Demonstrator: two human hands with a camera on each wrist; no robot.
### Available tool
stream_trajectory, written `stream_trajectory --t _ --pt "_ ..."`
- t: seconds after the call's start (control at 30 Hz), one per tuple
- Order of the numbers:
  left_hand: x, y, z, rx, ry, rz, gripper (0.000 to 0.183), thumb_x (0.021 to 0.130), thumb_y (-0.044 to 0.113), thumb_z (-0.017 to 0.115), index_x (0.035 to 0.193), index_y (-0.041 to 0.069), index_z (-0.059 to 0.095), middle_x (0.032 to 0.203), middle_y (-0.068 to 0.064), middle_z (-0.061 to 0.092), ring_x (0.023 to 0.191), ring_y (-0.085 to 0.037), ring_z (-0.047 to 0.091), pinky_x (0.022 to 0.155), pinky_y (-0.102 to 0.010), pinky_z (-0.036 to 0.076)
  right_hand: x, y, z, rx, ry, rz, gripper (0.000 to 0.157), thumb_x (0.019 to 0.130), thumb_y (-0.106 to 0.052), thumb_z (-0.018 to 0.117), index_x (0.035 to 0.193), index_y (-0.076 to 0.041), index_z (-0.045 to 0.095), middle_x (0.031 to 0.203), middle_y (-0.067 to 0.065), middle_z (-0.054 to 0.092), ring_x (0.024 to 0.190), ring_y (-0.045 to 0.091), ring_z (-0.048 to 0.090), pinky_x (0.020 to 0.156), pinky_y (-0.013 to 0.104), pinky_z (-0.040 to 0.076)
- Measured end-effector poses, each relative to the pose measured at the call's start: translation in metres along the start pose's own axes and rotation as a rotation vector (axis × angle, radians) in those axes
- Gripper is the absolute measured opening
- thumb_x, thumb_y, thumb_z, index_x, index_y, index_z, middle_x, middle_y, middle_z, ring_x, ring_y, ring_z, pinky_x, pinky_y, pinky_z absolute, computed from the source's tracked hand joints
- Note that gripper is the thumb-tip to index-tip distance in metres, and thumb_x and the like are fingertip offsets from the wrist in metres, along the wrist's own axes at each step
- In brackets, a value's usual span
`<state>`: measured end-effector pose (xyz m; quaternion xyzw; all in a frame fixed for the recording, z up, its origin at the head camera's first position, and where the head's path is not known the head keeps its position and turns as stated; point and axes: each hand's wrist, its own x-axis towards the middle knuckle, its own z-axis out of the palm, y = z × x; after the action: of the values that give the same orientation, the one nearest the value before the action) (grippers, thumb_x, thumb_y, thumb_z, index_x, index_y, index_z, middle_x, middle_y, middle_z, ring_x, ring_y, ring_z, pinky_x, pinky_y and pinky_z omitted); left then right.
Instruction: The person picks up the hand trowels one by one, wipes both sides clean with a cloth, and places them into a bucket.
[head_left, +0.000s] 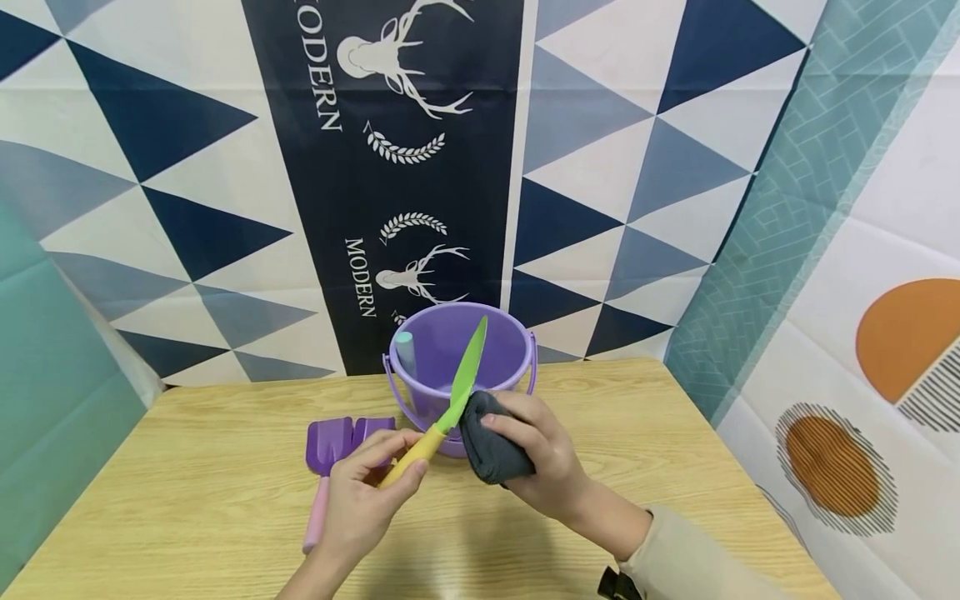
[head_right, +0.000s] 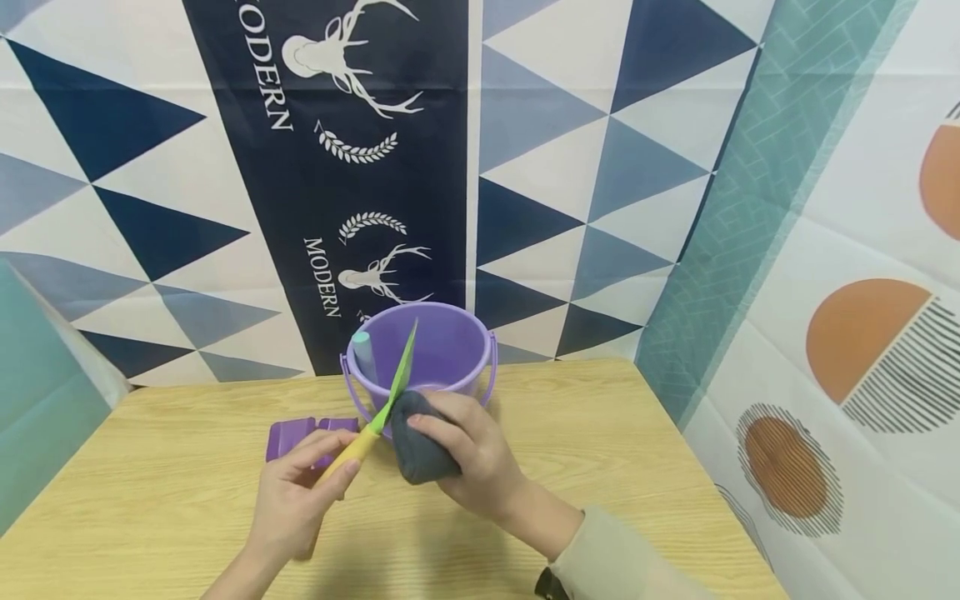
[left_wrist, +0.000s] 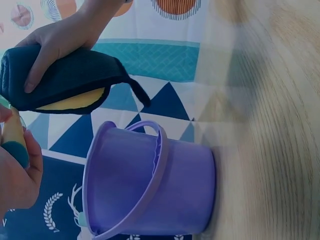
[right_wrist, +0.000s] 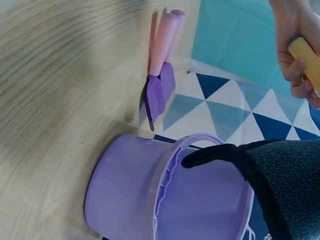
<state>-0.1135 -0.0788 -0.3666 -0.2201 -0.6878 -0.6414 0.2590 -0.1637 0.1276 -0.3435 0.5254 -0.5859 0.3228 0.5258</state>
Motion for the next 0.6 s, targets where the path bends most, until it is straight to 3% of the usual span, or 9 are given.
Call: stream_trajectory --t 0.13,0.37,0.6 --pt "0.002 0.001 -0.003 0.023 0.033 -0.059 0.026 0.074 -0.008 0.071 0.098 0.001 0.071 0.09 0.004 0.065 0.069 -0.006 0.056 0.047 -0.019 0.048 0.001 0.0 -0.001 -0.025 -0.027 -0.046 0.021 0.089 -0.013 0.06 0.1 0.005 0.057 0.103 0.021 0.055 0.094 0.029 0.055 0.084 0.032 0.048" --pt "0.007 0.0 -0.01 0.127 0.088 -0.246 0.024 0.073 -0.003 0.074 0.094 0.008 0.073 0.088 0.005 0.066 0.069 -0.007 0.054 0.047 -0.02 0.047 -0.004 -0.001 -0.008 -0.089 -0.096 -0.045 0.019 0.09 -0.013 0.058 0.103 0.001 0.06 0.105 0.023 0.055 0.094 0.029 0.056 0.082 0.031 0.049" --pt "0.013 -0.003 -0.015 0.197 0.096 -0.313 0.029 0.071 -0.008 0.068 0.096 0.007 0.072 0.083 0.0 0.065 0.067 -0.008 0.053 0.043 -0.018 0.044 -0.013 0.002 -0.017 -0.156 -0.172 -0.067 0.017 0.092 -0.013 0.056 0.104 -0.006 0.063 0.105 0.022 0.057 0.094 0.029 0.057 0.079 0.034 0.05"
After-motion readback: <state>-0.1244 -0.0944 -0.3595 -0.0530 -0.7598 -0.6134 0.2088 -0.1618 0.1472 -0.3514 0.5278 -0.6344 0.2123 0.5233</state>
